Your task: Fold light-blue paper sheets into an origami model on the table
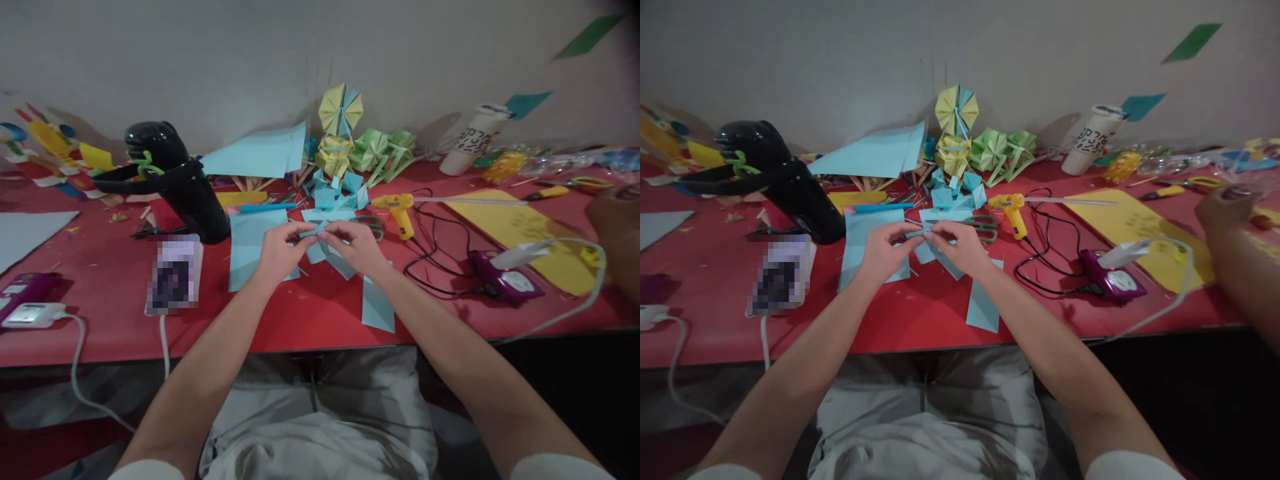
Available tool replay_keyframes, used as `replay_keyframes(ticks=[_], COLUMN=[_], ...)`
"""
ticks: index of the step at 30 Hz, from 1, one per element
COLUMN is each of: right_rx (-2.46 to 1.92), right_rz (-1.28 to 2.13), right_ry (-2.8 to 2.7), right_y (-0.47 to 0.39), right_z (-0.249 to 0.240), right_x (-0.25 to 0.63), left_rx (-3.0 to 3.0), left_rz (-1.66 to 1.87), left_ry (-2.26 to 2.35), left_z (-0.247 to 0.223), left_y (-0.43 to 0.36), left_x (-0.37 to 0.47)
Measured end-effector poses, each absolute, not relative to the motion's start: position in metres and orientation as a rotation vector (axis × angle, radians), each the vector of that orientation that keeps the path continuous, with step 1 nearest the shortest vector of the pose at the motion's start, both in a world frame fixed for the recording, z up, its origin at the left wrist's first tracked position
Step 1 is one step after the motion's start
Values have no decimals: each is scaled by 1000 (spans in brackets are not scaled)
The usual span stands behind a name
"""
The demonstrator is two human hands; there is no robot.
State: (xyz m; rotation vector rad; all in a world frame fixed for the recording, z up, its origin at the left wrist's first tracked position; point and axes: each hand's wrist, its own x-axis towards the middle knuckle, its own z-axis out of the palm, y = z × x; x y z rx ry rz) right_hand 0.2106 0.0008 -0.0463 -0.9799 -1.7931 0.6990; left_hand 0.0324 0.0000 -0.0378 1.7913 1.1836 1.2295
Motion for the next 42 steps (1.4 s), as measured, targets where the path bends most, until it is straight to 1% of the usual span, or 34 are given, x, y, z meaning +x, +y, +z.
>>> replay_keyframes(ticks=[23,32,42], right_rx=[-934,-946,-900], right_rz=[707,546,434], right_ry=[-1842,-1755,-1747], right_y=[-1,-2,-2], right_z=[-45,-42,-39], right_x=[212,212,218], left_rx=[1767,1642,1641], left_rz=[1269,1268,1361], left_ry=[1157,1064,1013], left_z=[-44,-34,-36], left_y=[3,1,5], left_x=[32,30,24])
